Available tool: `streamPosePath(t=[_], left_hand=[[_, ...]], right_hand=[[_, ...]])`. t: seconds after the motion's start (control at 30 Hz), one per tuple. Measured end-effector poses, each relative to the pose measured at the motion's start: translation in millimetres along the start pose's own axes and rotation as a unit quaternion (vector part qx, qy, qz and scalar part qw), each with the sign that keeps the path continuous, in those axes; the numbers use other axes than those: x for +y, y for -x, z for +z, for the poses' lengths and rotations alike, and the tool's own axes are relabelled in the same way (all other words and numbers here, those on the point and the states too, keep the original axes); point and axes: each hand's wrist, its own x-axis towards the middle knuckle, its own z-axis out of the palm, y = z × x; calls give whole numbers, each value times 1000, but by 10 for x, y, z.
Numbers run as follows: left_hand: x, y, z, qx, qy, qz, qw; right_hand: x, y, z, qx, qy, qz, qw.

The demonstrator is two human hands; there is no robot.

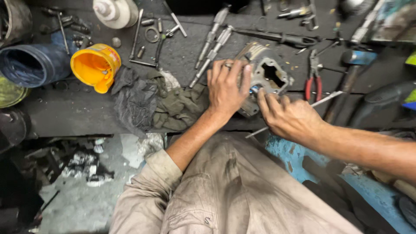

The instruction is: The person cleans a metal engine part with a rag, then uses a reamer tool to enlarge a hole in the part. They secure the part in a bench vise and continue reaming the hole with both hands.

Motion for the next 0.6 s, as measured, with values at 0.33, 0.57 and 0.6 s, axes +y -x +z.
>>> streamPosePath(t=[0.33,0.57,0.6], left_hand=[[76,99,53,5,17,-54,998],[-42,71,121,5,4,-14,1000],[-57,60,131,6,3,-6,1000]], right_hand=[[-204,117,331,-22,-626,400,669],[-353,-3,377,135,-978,154,-45],[-396,-3,329,146,-963,226,1]])
